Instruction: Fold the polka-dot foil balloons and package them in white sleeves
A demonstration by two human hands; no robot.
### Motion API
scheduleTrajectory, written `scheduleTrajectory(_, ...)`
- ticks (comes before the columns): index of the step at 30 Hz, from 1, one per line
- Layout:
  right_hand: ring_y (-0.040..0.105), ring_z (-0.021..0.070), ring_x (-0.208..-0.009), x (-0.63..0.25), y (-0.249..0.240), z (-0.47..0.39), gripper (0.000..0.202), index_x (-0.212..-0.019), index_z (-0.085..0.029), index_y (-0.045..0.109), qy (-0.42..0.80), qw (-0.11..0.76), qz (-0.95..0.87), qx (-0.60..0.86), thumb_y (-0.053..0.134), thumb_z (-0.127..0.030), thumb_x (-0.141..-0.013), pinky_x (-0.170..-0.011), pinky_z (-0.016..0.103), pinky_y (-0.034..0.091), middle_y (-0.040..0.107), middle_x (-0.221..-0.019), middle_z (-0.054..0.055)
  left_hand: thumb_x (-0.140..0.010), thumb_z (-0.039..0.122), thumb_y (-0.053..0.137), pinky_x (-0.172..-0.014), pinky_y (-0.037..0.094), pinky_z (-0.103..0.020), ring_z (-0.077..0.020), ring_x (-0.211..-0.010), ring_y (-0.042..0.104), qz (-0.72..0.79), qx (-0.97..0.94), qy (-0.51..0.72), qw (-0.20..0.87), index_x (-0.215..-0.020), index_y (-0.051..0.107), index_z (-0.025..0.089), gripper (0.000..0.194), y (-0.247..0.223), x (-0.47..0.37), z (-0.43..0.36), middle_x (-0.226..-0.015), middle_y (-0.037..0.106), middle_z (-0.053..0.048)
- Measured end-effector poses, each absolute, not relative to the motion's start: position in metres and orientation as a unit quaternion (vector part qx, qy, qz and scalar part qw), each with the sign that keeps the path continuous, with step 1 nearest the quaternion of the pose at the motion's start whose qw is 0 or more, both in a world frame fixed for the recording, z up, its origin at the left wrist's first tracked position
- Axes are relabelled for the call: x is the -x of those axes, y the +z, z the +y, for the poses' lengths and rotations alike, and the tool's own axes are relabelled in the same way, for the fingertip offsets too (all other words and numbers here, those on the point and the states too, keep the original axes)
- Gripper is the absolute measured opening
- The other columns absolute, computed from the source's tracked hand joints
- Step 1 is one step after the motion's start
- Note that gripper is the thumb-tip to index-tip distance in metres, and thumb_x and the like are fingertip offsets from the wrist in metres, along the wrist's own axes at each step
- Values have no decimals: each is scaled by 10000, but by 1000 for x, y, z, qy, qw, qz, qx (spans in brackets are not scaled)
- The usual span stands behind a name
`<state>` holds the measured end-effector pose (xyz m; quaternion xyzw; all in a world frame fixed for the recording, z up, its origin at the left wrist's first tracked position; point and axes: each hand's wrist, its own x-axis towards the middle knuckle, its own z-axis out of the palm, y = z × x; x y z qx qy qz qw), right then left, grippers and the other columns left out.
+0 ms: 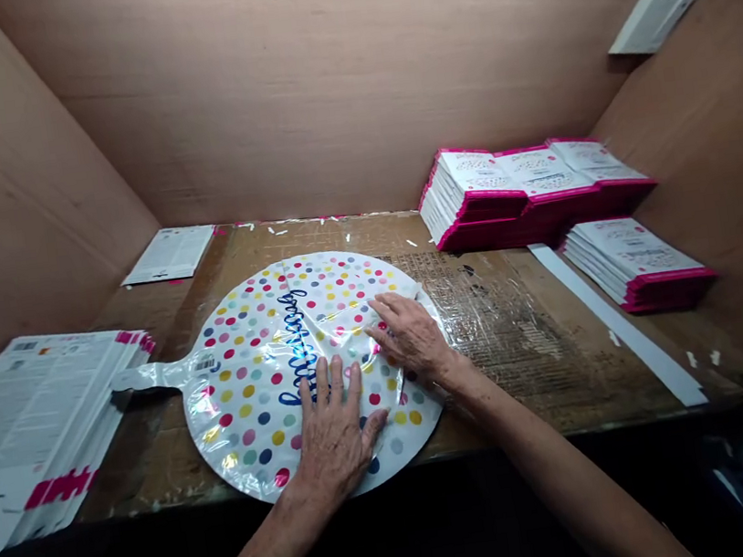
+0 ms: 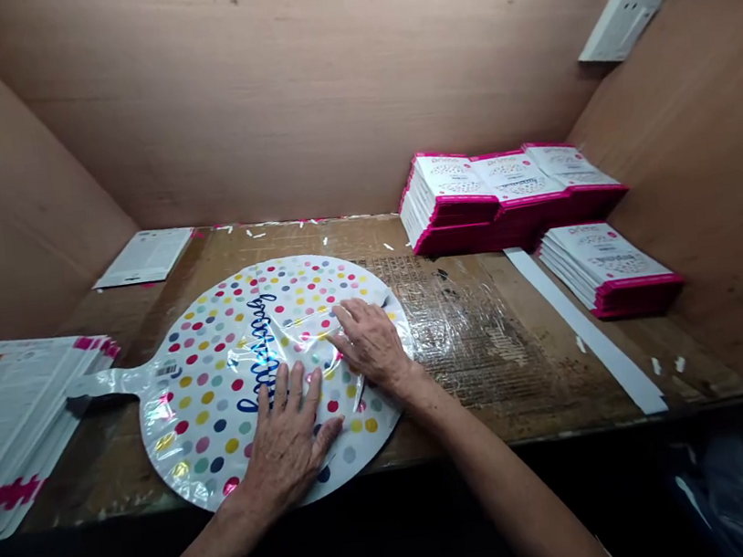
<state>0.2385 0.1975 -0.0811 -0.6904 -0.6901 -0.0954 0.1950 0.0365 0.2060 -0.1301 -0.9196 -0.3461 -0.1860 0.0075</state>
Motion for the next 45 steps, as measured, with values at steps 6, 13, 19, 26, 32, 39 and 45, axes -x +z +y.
scheduleTrajectory(6,420,284,-1351,-267,-106,203,450,-1297,-103,555,-34,124,-709,694,485,-411,-976,-1104,446,357,511,-1410,192,-861,448,555,-1080,356,-617,-465,-1394,315,-478,837,-267,-23,-805,626,127,333,-124,-11,191,-1279,576,-276)
scheduleTrajectory(13,686,167,-937,-194,-69,123,314,-979,-271,705,-34,354,-753,554,402,-351,-985,-896,333,551,746,-967,27,-727,447,621,-543,516,-322,-179,-539,575,-506,683,-164,-501,-569,502,204,313,-62,-21,204,-555,576,-12)
scheduleTrajectory(19,528,285,-1269,-134,-85,106,470,-1326,-70,547,-110,248,-786,556,449,-363,-972,-1059,412,479,582,-1341,186,-694,228,668,-515,467,-233,-107,-521,559,-383,508,-233,-736,-661,631,143,99,27,-56,230,-627,619,-17)
scheduleTrajectory(26,639,215,-726,-244,-117,100,219,-817,-196,627,-208,262,-627,704,506,-335,-934,-689,323,540,668,-792,103,-647,342,745,-427,390,-223,-97,-401,462,-438,516,-170,-717,-587,545,193,257,1,-24,218,-469,500,45)
scheduleTrajectory(32,570,313,-1154,-301,-114,113,428,-1214,-105,550,-308,250,-654,645,602,-381,-890,-946,444,510,584,-1207,232,-721,627,623,-661,533,-390,-303,-777,678,-541,796,-101,-252,-801,679,195,442,-57,1,243,-827,727,-99)
scheduleTrajectory(39,522,239,-1280,-331,-66,169,376,-1264,-287,619,-34,69,-852,518,499,-163,-929,-1042,427,432,566,-1385,105,-933,457,442,-1045,412,-440,-277,-1181,558,-238,940,-183,-160,-1178,654,167,434,-84,-30,300,-1247,654,-126)
scheduleTrajectory(45,644,163,-690,-356,-16,262,285,-844,-160,733,362,118,-691,614,596,-408,-813,-631,249,494,732,-808,45,-944,614,171,-1042,400,-417,-280,-1215,557,-302,854,-176,-385,-1366,540,219,686,-87,-2,325,-1276,661,-80)
